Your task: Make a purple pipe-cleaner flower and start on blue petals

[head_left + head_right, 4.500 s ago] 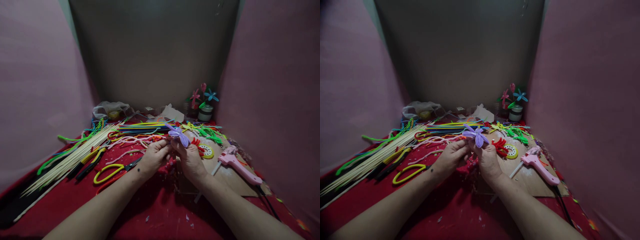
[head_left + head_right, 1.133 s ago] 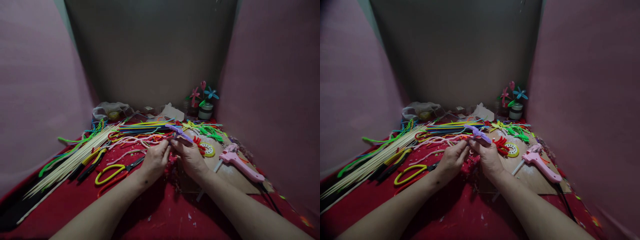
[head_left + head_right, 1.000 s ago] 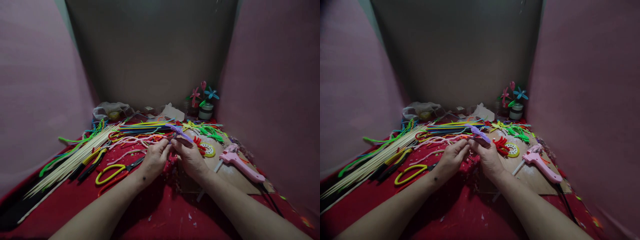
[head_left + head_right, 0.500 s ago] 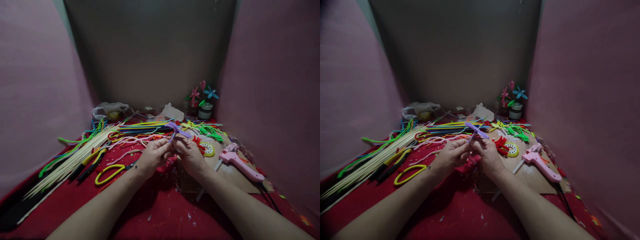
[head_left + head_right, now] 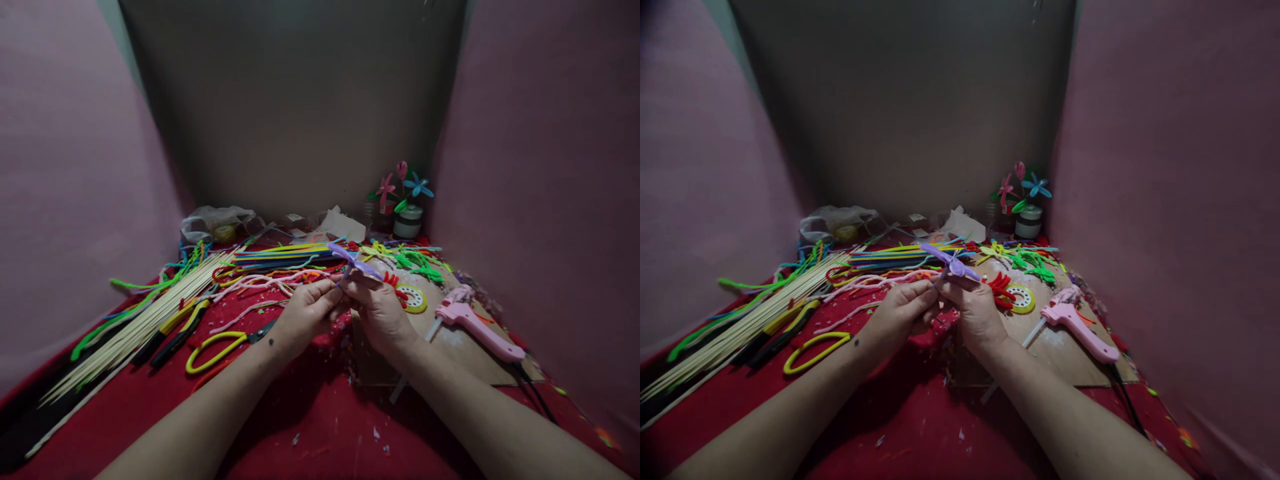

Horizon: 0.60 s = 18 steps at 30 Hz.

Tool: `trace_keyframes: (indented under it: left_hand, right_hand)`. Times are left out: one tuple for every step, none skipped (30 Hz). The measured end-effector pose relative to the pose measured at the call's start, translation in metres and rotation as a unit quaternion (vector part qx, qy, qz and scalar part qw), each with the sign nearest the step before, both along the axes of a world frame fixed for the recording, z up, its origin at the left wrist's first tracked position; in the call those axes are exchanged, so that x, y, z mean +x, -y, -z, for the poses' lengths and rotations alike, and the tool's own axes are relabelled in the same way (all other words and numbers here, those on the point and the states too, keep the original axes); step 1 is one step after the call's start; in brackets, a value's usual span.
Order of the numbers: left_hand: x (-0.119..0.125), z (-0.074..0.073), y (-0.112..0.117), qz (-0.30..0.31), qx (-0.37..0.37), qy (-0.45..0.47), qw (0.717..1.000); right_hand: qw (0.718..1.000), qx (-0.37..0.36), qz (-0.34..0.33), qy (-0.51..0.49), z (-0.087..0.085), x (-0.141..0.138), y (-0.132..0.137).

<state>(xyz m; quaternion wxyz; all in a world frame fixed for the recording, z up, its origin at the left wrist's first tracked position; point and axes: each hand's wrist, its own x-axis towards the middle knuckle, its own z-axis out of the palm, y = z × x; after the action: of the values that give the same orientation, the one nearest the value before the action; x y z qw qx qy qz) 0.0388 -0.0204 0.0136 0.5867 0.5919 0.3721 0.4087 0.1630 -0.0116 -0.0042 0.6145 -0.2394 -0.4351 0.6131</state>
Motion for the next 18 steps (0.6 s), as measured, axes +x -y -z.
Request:
trace_keyframes:
  left_hand:
    - [0.0013,0.0010,0.0004,-0.023,0.035,-0.030,0.999]
    - [0.0025,0.0025,0.0008,-0.044,0.070,-0.056,0.995]
    - [0.0035,0.0043,0.0012,-0.064,0.102,-0.076,0.990]
    - [0.0044,0.0062,0.0015,-0.081,0.129,-0.090,0.984]
    - [0.0050,0.0079,0.0019,-0.095,0.148,-0.101,0.979]
    - [0.0055,0.0093,0.0022,-0.104,0.159,-0.110,0.976]
    - [0.0058,0.0102,0.0025,-0.110,0.162,-0.113,0.974]
    - [0.0061,0.0105,0.0027,-0.113,0.159,-0.110,0.975]
    - [0.0064,0.0103,0.0029,-0.114,0.151,-0.102,0.977]
    - [0.0067,0.0096,0.0031,-0.112,0.141,-0.091,0.979]
    - [0.0071,0.0086,0.0032,-0.110,0.130,-0.079,0.982]
    - [0.0075,0.0073,0.0033,-0.109,0.119,-0.069,0.985]
    - [0.0079,0.0060,0.0035,-0.108,0.108,-0.061,0.986]
    - [0.0084,0.0048,0.0037,-0.107,0.097,-0.055,0.988]
    - [0.0088,0.0038,0.0040,-0.106,0.086,-0.051,0.989]
    - [0.0092,0.0030,0.0042,-0.104,0.074,-0.046,0.991]
    - [0.0094,0.0025,0.0044,-0.101,0.064,-0.041,0.992]
    - [0.0095,0.0023,0.0045,-0.096,0.054,-0.034,0.993]
  right_hand:
    - [1.000,-0.001,0.014,-0.001,0.0008,-0.0003,0.0002]
    - [1.000,-0.001,0.032,-0.002,0.0014,-0.0006,0.0003]
    - [0.999,-0.001,0.048,-0.003,0.0019,-0.0009,0.0004]
    - [0.998,-0.003,0.062,-0.005,0.0022,-0.0012,0.0005]
    - [0.997,-0.008,0.072,-0.008,0.0024,-0.0014,0.0006]
    - [0.997,-0.013,0.079,-0.011,0.0025,-0.0016,0.0006]
    - [0.996,-0.016,0.082,-0.012,0.0025,-0.0017,0.0006]
    - [0.996,-0.018,0.083,-0.012,0.0025,-0.0017,0.0007]
    - [0.996,-0.019,0.081,-0.010,0.0022,-0.0018,0.0009]
    - [0.997,-0.017,0.079,-0.007,0.0019,-0.0018,0.0011]
    - [0.997,-0.014,0.076,-0.004,0.0013,-0.0019,0.0015]
    - [0.997,-0.011,0.071,-0.002,0.0006,-0.0022,0.0019]
    - [0.998,-0.008,0.065,-0.001,-0.0002,-0.0024,0.0025]
    - [0.998,-0.007,0.060,-0.001,-0.0010,-0.0027,0.0030]
    - [0.998,-0.006,0.056,-0.001,-0.0017,-0.0030,0.0036]
    - [0.999,-0.005,0.052,0.000,-0.0022,-0.0032,0.0040]
    - [0.999,-0.005,0.048,0.002,-0.0025,-0.0033,0.0044]
    - [0.999,-0.005,0.047,0.002,-0.0026,-0.0034,0.0047]
